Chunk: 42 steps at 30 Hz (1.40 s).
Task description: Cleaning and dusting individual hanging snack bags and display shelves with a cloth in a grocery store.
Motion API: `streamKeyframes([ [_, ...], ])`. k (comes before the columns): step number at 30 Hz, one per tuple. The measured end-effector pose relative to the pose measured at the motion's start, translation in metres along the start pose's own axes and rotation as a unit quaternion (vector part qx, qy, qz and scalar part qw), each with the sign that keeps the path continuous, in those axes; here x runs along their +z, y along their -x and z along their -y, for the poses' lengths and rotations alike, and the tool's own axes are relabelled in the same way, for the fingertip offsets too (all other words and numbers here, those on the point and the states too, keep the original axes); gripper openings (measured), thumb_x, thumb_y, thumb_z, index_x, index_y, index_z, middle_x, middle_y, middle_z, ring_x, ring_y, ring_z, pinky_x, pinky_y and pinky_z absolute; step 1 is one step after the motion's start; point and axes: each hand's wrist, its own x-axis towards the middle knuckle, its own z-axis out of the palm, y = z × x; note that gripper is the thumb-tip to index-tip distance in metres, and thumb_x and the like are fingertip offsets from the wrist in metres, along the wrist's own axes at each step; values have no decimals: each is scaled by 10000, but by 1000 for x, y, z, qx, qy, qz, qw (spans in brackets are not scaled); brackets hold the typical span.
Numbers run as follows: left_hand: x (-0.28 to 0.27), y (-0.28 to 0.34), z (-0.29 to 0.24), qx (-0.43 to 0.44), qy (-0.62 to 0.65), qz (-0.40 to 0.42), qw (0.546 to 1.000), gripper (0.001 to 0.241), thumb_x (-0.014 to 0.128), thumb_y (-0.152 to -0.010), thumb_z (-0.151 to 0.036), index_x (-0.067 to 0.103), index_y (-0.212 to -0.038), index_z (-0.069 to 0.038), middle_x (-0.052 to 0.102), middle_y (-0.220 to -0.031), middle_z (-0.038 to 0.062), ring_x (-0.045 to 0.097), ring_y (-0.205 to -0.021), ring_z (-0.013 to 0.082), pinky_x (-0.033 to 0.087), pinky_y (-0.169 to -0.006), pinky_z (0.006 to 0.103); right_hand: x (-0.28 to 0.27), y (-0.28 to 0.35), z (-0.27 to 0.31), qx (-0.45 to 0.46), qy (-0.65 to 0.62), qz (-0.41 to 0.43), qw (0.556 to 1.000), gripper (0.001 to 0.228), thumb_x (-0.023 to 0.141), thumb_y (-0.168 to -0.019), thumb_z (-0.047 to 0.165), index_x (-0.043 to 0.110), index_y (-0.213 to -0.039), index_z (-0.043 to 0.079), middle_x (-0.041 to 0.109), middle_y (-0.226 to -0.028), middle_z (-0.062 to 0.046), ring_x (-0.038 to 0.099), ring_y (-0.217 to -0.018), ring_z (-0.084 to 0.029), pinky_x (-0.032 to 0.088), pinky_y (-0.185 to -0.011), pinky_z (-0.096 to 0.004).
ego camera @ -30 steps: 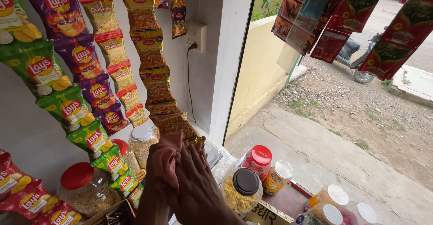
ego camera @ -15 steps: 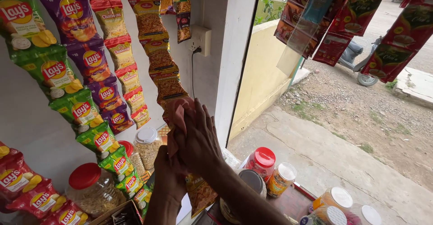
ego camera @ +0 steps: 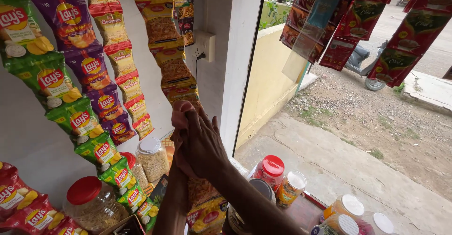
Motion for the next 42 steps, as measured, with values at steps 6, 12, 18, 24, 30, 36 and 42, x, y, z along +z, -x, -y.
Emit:
streamKeyframes([
  [6, -73, -55, 38, 101, 41, 102, 989, 691, 434, -1027, -512, 404, -1547, -57, 538, -1496, 133, 524, -1358, 255, 444, -1107, 391, 3, 50, 27, -77, 48, -64, 994, 557, 566, -983, 234, 451, -1467, -16, 457, -1564, -291, 322, -1565, -486, 242, -1293, -611],
  [12, -49, -58, 19, 31, 184, 203, 961, 612, 462, -1062, -426, 388, -1556, -72, 513, -1523, 112, 514, -1373, 216, 429, -1149, 364, 13, 72, 10, -64, 110, -34, 991, 616, 576, -1005, 246, 423, -1509, -72, 312, -1633, -354, 243, -1543, -532, 182, -1242, -626],
  [18, -30, -43, 0, -15, 297, 273, 915, 555, 486, -1091, -356, 374, -1563, -85, 491, -1545, 95, 505, -1386, 184, 417, -1183, 342, 10, 13, 0, -83, 124, -104, 983, 554, 529, -1022, 191, 438, -1507, -62, 330, -1655, -315, 257, -1558, -506, 201, -1252, -620],
  [24, -8, -21, -11, 37, 63, 4, 997, 597, 530, -969, -353, 445, -1518, -136, 573, -1442, 52, 543, -1298, 184, 462, -1059, 398, -10, -6, 10, 1, 89, -48, 995, 577, 542, -963, 162, 486, -1528, 59, 468, -1545, -208, 374, -1492, -400, 212, -1235, -608],
  [30, -3, -36, -14, 100, 135, 194, 967, 561, 468, -998, -378, 400, -1493, -125, 550, -1458, 70, 531, -1350, 194, 424, -1142, 367, 9, 63, 10, -82, 64, -38, 994, 624, 547, -946, 119, 424, -1540, -28, 400, -1633, -276, 327, -1561, -447, 251, -1260, -579],
  [36, 9, -29, -10, 39, 225, 185, 956, 530, 345, -987, -377, 445, -1461, -164, 558, -1469, 53, 522, -1365, 199, 389, -1144, 401, 5, 14, 1, -22, 108, -70, 991, 643, 545, -981, 239, 388, -1543, -31, 360, -1603, -319, 302, -1500, -493, 227, -1194, -613],
  [42, 15, -55, -26, 118, 201, 276, 933, 503, 451, -1170, -379, 371, -1551, -61, 441, -1489, 129, 419, -1424, 267, 314, -1254, 455, -1, 1, 5, 10, 83, -18, 996, 616, 511, -1013, 291, 384, -1532, -18, 363, -1588, -308, 315, -1492, -477, 242, -1171, -608],
])
